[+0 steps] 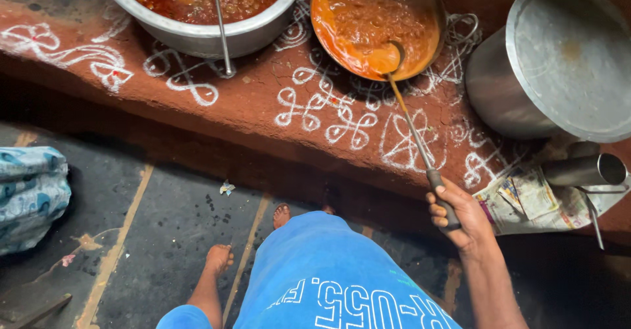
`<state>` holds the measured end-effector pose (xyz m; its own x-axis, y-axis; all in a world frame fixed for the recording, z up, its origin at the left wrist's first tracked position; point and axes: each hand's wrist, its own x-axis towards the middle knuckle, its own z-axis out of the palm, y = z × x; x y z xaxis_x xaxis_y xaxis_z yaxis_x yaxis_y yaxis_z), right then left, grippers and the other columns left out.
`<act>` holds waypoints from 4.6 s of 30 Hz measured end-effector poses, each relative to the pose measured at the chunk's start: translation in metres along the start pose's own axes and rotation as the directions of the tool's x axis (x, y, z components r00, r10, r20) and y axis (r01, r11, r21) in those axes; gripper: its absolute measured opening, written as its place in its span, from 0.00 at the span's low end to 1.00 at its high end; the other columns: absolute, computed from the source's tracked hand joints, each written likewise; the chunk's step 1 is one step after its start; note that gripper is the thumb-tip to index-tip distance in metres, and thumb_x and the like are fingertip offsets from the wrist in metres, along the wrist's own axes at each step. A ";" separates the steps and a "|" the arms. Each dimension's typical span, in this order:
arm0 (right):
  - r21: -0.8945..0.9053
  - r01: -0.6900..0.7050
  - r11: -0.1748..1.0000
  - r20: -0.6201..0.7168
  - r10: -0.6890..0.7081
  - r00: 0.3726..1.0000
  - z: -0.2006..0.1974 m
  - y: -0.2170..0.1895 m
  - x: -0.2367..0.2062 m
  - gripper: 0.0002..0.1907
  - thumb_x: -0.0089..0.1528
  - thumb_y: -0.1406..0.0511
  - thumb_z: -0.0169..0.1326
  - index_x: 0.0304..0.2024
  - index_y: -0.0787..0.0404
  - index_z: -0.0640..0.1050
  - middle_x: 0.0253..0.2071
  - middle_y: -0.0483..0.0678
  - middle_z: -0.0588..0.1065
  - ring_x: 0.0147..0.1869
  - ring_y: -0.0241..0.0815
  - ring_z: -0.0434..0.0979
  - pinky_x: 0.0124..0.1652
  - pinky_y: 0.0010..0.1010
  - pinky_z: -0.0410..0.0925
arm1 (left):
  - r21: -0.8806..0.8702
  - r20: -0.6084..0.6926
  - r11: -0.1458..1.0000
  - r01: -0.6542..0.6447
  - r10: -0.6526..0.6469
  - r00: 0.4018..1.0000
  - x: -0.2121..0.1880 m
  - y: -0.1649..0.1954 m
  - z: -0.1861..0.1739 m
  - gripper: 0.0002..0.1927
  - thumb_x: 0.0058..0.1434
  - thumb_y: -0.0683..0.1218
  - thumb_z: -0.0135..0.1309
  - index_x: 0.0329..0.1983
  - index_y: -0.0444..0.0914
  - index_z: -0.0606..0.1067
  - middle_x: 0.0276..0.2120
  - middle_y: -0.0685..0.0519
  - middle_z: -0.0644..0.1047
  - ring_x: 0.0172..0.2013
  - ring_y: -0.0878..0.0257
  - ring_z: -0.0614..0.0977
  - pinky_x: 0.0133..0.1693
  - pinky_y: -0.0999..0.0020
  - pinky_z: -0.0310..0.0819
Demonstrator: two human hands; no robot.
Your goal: The person stirs two large pots of simmering food on a traditional clay stove using long-handled ladles. They then retrieve a plastic jar, open it, and add a powdered ingredient to both pots while continuing to stir.
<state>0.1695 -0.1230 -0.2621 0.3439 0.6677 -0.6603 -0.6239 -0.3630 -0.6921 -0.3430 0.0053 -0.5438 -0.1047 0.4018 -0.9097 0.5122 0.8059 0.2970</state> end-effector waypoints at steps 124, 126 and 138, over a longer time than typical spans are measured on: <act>-0.979 0.041 -0.198 0.146 -0.554 0.820 0.002 0.082 0.176 0.32 0.67 0.70 0.46 0.74 0.44 0.64 0.43 0.56 0.75 0.33 0.53 0.80 0.28 0.46 0.75 | -0.163 -0.030 0.985 0.047 -0.052 0.998 -0.028 0.001 0.025 0.14 0.70 0.52 0.50 0.45 0.37 0.77 0.29 0.50 0.79 0.23 0.59 0.78 0.22 0.60 0.68; -0.971 0.037 -0.237 0.172 -0.583 0.794 -0.005 0.080 0.172 0.33 0.64 0.68 0.49 0.73 0.42 0.65 0.42 0.55 0.75 0.34 0.54 0.80 0.29 0.47 0.74 | -0.153 -0.038 0.987 0.054 -0.060 0.997 -0.026 0.000 0.024 0.14 0.70 0.52 0.50 0.45 0.37 0.77 0.30 0.50 0.79 0.24 0.59 0.78 0.23 0.60 0.69; -0.899 -0.134 -0.417 0.168 -0.612 0.773 -0.050 -0.004 0.103 0.37 0.64 0.75 0.47 0.72 0.36 0.68 0.34 0.50 0.72 0.31 0.47 0.76 0.26 0.37 0.73 | -0.043 -0.038 0.996 0.083 -0.085 0.996 -0.023 -0.004 0.023 0.16 0.71 0.54 0.49 0.42 0.36 0.78 0.29 0.47 0.79 0.23 0.55 0.75 0.23 0.59 0.66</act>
<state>0.2425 -0.0852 -0.3426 0.5295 0.8475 -0.0380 0.8448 -0.5227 0.1144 -0.3233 -0.0168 -0.5309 -0.1798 0.3482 -0.9200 0.4644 0.8545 0.2326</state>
